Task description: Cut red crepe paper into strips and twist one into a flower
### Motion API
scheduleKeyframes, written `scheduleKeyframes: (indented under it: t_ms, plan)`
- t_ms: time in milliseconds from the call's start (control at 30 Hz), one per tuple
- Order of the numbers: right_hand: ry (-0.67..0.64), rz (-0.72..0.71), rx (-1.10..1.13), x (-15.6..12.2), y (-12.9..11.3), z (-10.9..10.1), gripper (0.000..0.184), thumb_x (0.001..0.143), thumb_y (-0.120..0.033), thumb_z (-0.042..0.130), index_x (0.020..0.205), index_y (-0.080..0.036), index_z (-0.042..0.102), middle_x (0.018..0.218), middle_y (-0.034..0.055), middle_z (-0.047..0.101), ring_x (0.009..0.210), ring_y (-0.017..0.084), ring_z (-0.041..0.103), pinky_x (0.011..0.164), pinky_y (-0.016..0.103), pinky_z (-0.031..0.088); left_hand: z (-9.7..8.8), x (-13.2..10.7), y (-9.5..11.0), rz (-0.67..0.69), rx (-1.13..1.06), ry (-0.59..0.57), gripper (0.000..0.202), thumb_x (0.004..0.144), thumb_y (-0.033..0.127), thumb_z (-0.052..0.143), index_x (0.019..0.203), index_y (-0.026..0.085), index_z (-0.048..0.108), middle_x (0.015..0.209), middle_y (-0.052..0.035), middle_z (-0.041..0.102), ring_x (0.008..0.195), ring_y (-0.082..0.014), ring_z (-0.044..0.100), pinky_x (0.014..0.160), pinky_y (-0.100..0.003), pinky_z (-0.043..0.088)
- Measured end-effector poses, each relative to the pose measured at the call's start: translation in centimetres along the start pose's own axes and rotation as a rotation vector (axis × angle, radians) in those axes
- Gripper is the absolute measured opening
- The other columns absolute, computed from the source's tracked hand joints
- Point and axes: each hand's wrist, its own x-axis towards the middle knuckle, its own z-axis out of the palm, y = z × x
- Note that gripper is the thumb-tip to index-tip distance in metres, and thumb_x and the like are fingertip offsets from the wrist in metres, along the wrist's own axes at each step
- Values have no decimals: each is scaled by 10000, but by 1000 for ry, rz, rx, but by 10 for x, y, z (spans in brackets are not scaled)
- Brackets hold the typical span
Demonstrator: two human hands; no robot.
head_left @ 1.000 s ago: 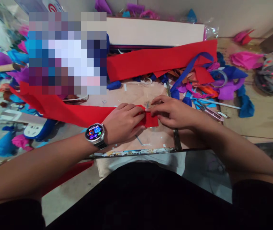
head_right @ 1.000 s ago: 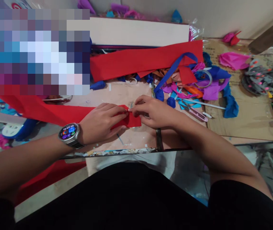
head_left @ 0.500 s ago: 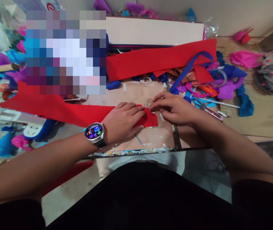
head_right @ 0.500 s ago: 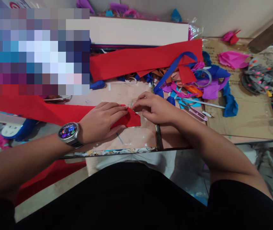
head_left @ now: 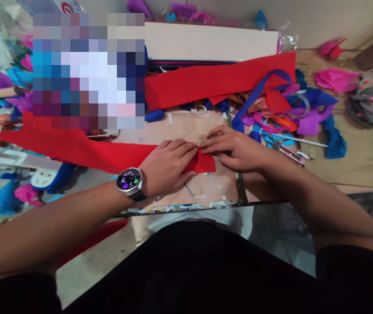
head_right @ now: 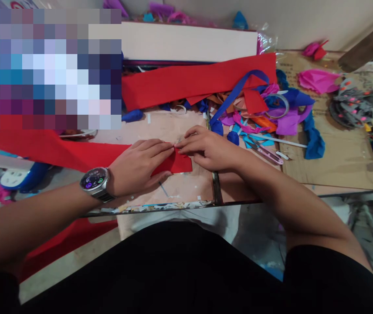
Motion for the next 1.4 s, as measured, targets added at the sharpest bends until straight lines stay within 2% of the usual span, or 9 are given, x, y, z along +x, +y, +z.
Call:
scheduleKeyframes:
  t_ms: [467, 667, 767, 933, 1200, 1400]
  plan:
    - [8, -2, -10, 2, -3, 1, 458, 892, -104, 601, 1263, -280, 804, 1360, 47, 769, 1299, 287, 622, 1116, 534, 507, -1, -1, 1, -68, 13, 11, 668, 1011, 511, 572, 1532, 93, 554, 1564, -209, 568, 1446, -413, 491, 1182, -589, 412]
    - [-1, -1, 2, 4, -7, 1, 476, 890, -87, 570, 1260, -274, 803, 1295, 46, 794, 1240, 280, 634, 1083, 532, 528, -2, -1, 0, -84, -2, 44, 703, 979, 543, 611, 1541, 125, 551, 1546, -212, 580, 1429, -426, 501, 1169, -602, 407]
    - [-5, -5, 6, 4, -6, 1, 508, 860, -69, 567, 1261, -276, 801, 1298, 42, 792, 1239, 275, 634, 1093, 529, 520, -5, -1, 0, -55, -17, 67, 673, 974, 501, 638, 1533, 134, 571, 1506, -200, 619, 1400, -419, 527, 1167, -598, 411]
    - [1, -12, -11, 4, -6, 1, 522, 852, -60, 554, 1257, -276, 802, 1302, 38, 789, 1229, 275, 636, 1084, 518, 525, -5, -1, -1, 9, -31, 38, 562, 1005, 441, 606, 1506, 187, 617, 1489, -151, 653, 1388, -393, 550, 1155, -588, 422]
    - [-16, -31, -42, 2, -7, -1, 572, 832, -32, 545, 1270, -297, 799, 1300, 19, 786, 1231, 264, 640, 1073, 486, 532, -2, -1, -1, -20, -35, 31, 576, 1004, 449, 602, 1507, 168, 613, 1508, -155, 646, 1424, -396, 530, 1161, -596, 424]
    - [-41, -54, -44, 0, -6, -5, 515, 826, -29, 536, 1178, -265, 830, 1270, 35, 794, 1190, 257, 649, 1049, 475, 544, -3, -1, -2, -21, -50, 31, 617, 1001, 461, 596, 1545, 170, 575, 1513, -153, 640, 1419, -396, 530, 1158, -595, 426]
